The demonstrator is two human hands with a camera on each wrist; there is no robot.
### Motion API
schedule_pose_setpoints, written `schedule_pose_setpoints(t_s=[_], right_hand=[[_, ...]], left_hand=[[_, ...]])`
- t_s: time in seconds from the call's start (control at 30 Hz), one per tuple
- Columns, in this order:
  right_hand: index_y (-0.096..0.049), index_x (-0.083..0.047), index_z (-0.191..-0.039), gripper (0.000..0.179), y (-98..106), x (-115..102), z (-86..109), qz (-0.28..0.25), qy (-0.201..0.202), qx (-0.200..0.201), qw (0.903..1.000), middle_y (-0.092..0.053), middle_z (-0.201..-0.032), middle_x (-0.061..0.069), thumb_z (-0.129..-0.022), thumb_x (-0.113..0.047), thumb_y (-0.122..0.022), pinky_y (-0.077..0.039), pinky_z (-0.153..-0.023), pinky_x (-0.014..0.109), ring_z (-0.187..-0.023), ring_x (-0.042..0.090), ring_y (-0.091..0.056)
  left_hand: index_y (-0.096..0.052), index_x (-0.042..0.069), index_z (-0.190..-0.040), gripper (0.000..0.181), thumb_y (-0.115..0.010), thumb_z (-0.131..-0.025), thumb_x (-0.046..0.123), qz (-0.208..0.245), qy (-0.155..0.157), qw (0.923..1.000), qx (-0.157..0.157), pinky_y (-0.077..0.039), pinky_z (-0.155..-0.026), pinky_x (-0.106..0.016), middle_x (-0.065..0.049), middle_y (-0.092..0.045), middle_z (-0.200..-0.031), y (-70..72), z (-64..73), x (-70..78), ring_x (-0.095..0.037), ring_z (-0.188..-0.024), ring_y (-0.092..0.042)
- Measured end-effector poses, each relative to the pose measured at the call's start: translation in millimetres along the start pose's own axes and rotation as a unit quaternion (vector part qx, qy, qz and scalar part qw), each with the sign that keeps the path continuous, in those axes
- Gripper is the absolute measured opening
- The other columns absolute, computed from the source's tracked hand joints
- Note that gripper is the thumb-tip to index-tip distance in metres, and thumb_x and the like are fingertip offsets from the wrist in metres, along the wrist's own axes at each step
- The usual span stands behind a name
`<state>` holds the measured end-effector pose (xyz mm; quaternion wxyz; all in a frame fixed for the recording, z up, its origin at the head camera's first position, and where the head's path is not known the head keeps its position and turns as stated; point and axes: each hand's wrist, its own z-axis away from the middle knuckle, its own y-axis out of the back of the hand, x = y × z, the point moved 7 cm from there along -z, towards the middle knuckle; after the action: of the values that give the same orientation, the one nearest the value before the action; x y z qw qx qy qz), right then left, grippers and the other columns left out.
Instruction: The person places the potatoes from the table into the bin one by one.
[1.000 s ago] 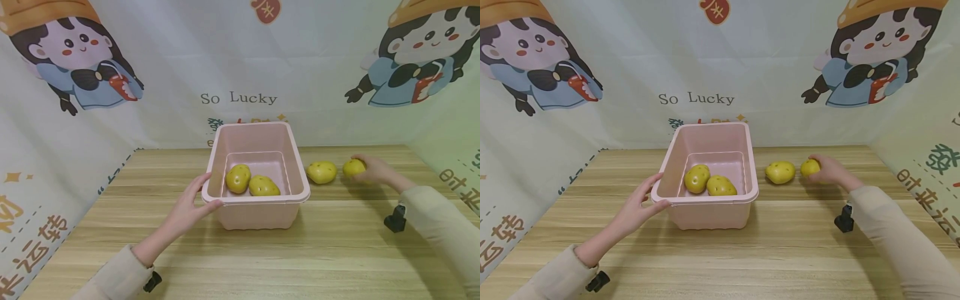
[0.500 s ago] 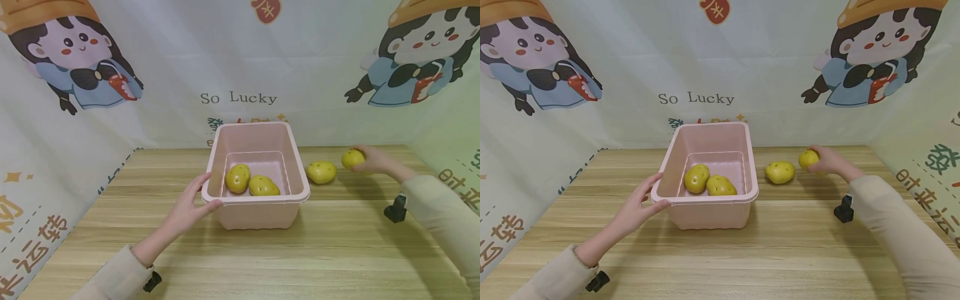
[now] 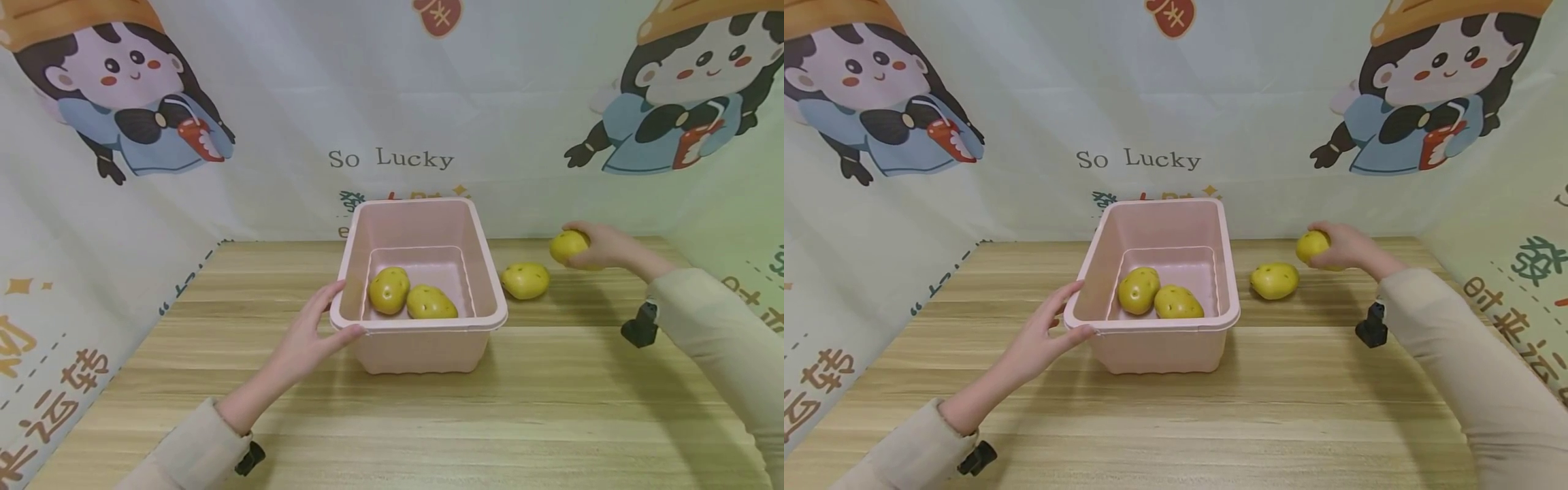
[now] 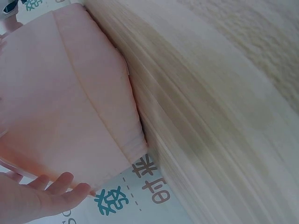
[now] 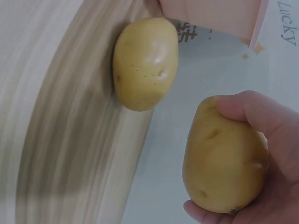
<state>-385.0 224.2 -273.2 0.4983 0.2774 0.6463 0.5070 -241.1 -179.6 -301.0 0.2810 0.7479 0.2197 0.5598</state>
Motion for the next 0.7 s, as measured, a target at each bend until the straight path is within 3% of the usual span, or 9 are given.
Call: schedule_pose_setpoints(t_s=[0.7], right_hand=[[-0.036,0.009,-0.132,0.068,27,-37,-11.5,0.023,0.019,0.020,0.9993,-0.048,-0.120,0.032,-0.077,-0.019,-0.065,-0.041,-0.073,0.046,-0.092,0.037,-0.050]], left_hand=[[-0.029,0.016,-0.143,0.076,-0.066,-0.081,0.040,0.004,-0.003,1.0000,0.002,-0.033,-0.099,-0.057,-0.009,-0.028,-0.147,-0.8,-1.4,-0.5,-0.033,-0.125,-0.039]])
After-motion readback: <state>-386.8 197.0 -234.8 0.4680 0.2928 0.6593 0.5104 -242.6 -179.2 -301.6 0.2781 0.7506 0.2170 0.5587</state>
